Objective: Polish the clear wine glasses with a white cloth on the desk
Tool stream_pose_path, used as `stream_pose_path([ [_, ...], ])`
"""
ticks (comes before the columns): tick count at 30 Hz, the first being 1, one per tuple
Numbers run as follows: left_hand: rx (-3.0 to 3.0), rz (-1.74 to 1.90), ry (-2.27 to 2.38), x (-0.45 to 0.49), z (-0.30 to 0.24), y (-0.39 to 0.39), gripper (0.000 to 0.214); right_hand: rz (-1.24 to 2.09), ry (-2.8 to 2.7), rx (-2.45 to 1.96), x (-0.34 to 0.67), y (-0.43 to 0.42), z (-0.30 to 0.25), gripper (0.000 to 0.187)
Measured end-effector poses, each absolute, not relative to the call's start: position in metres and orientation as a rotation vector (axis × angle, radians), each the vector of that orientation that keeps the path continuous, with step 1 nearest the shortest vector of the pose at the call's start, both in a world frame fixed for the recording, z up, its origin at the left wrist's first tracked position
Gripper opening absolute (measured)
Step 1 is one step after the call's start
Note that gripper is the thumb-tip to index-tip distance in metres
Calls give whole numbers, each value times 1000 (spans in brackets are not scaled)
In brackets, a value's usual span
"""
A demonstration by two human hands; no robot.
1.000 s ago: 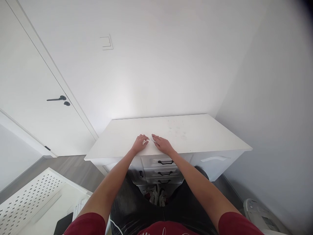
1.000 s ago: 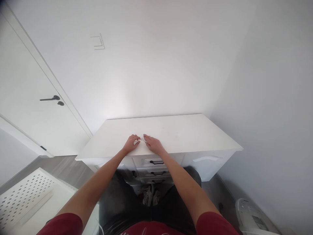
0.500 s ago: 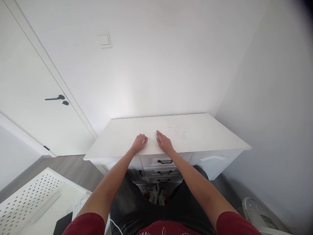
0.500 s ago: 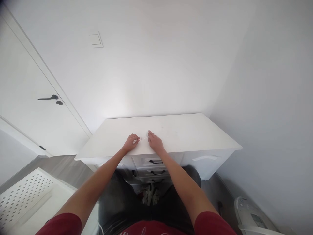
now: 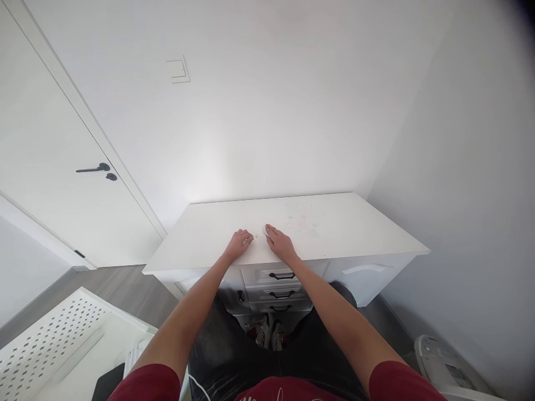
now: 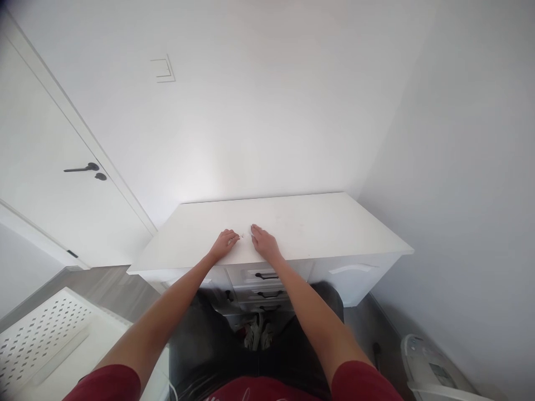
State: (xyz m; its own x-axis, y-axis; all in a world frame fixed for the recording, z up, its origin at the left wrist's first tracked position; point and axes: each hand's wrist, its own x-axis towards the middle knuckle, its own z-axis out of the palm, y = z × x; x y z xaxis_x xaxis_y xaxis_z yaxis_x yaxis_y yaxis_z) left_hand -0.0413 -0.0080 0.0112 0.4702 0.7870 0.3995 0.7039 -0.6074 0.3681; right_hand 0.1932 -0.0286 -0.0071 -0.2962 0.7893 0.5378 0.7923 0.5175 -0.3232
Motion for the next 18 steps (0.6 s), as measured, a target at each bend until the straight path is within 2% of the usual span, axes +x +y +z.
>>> stream_pose_path([
  [6, 2580, 821, 1318, -41, 9, -5, 23, -1, -2238, -1167, 192, -30, -5, 49],
  [18, 2590, 877, 1323, -43, 8, -7, 13, -53, -2149, -1278, 193, -31, -5, 48],
])
